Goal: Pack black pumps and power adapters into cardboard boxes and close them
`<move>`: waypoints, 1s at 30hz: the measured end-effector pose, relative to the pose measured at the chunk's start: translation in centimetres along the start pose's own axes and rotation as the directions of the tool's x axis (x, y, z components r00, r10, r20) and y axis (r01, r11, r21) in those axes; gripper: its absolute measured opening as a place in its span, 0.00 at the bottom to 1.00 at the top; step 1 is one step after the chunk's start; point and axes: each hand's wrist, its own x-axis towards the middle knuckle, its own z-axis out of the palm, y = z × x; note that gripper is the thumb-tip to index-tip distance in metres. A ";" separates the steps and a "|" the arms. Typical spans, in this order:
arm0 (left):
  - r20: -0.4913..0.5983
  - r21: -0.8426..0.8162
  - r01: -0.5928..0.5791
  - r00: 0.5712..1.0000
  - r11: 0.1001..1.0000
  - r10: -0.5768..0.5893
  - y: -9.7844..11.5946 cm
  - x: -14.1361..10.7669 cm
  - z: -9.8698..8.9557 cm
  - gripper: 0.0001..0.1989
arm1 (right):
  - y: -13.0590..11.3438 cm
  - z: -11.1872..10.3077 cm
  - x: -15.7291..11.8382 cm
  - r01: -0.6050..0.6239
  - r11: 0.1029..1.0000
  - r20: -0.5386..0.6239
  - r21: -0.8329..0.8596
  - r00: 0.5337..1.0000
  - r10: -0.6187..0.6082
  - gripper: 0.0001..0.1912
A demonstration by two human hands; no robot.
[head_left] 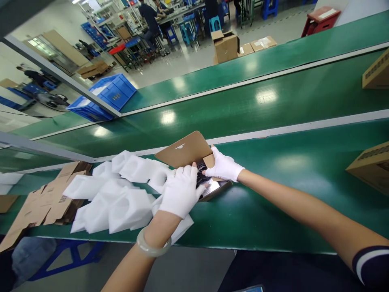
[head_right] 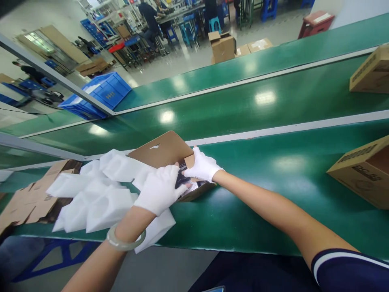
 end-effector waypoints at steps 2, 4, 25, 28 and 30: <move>-0.021 0.054 -0.018 1.000 0.998 0.019 -1.0 -0.6 0.5 0.28 | 0.0 0.1 0.0 0.012 1.000 -0.012 -0.012 1.000 -0.012 0.52; 0.029 0.023 -0.020 0.999 1.000 0.020 -2.1 -0.7 0.7 0.23 | 0.0 0.2 -0.1 0.016 0.999 -0.015 -0.028 1.000 -0.016 0.54; 0.294 -0.256 -0.142 0.931 0.956 0.217 -5.2 4.1 -0.9 0.15 | 0.0 1.1 -1.8 0.416 0.709 -0.338 -0.569 0.668 -0.663 0.29; 0.238 -0.258 -0.193 0.937 0.947 0.256 -5.4 3.9 0.3 0.16 | -0.6 0.7 -2.0 0.568 0.553 -0.058 -0.610 0.664 -0.746 0.15; 0.194 -0.262 -0.220 0.942 0.939 0.275 -5.3 3.7 0.9 0.15 | -1.3 0.5 -1.8 0.662 0.447 0.203 -0.601 0.668 -0.716 0.17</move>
